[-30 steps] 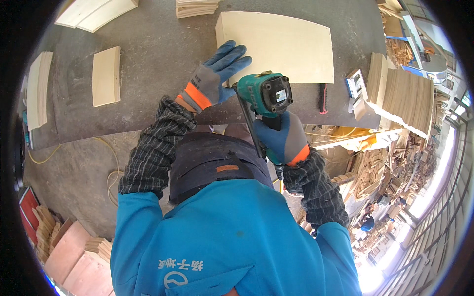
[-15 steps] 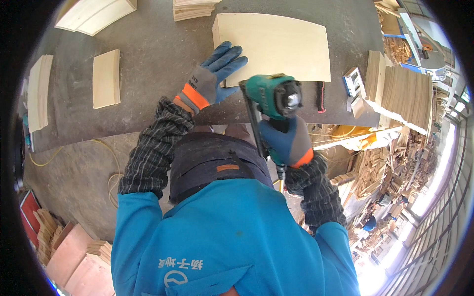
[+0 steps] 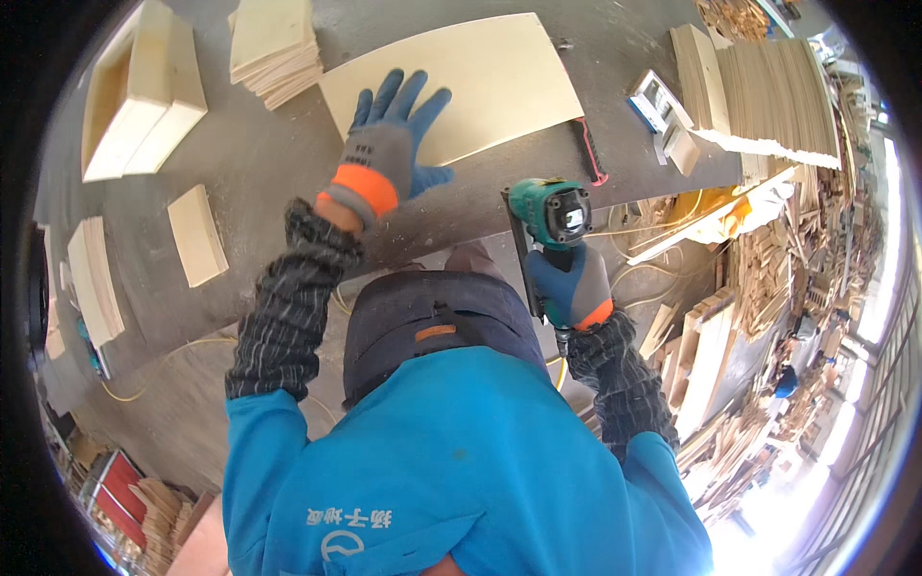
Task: Assembling wooden boxes by fastening wood panels together using a pneumatic nail gun and a hammer.
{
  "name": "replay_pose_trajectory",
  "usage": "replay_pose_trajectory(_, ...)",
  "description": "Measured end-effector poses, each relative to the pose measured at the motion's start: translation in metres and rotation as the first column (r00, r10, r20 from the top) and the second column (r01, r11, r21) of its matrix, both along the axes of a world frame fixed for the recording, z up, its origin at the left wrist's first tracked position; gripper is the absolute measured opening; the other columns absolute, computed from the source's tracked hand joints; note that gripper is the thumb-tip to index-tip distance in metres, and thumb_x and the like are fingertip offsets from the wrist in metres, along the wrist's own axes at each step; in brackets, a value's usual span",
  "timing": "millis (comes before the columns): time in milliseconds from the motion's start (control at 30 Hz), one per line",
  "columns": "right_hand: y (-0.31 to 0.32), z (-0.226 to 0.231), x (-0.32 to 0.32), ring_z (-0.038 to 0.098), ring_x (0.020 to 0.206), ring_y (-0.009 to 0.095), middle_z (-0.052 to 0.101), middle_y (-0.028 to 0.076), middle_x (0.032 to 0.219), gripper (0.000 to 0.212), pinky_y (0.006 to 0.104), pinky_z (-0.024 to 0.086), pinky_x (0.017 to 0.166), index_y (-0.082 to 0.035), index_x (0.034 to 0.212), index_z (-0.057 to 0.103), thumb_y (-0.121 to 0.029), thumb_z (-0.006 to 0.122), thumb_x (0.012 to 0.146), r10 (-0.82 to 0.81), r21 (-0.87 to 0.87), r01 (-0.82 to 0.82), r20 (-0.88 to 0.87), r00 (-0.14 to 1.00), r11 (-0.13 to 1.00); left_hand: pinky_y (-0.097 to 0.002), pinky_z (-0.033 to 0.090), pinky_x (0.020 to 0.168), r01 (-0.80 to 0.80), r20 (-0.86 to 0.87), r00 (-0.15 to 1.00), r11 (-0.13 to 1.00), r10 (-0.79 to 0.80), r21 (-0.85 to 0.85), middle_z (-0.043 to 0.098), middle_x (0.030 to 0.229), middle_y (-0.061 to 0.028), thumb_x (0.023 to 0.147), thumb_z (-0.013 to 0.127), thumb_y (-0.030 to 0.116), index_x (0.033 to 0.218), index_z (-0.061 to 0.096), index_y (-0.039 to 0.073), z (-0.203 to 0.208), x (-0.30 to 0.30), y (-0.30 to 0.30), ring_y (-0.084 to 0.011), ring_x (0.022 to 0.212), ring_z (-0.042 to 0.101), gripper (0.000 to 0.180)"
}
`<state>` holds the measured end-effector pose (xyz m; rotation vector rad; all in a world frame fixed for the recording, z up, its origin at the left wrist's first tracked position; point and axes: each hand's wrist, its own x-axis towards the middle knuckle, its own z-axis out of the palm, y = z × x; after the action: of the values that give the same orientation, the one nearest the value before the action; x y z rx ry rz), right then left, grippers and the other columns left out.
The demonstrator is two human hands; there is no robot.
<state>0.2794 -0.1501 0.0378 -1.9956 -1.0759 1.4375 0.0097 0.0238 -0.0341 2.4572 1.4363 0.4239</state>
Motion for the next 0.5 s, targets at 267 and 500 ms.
replay_pose_trajectory(267, -0.002, -0.031, 0.023, 0.071, 0.081, 0.013, 0.079, 0.009, 0.087, 0.033, 0.0351, 0.057, 0.077, 0.001, 0.109, 0.076, -0.026, 0.08, 0.089, 0.045, -0.031, -0.042, 0.082, 0.996, 0.999, -0.0713, 0.013, 0.13, -0.024, -0.404, 0.915, 0.994, -0.023, -0.11, 0.024, 0.178, -0.0217, 0.082, 0.084, 0.058, 0.17, 0.033, 0.026, 0.0, 0.05, 0.027, -0.0504, 0.164, 0.017, 0.107)
replay_pose_trajectory(500, 0.001, -0.041, 0.038, 0.074, 0.085, 0.015, 0.08, 0.011, 0.09, 0.034, 0.0369, 0.059, 0.08, 0.0, 0.112, 0.077, -0.025, 0.08, 0.09, 0.025, -0.047, -0.019, 0.122, 0.992, 0.999, -0.073, 0.012, 0.128, 0.028, -0.338, 0.94, 0.998, -0.046, -0.056, 0.023, 0.177, -0.0256, 0.083, 0.081, 0.047, 0.17, 0.036, 0.024, -0.008, 0.049, 0.023, -0.0533, 0.163, 0.016, 0.101)
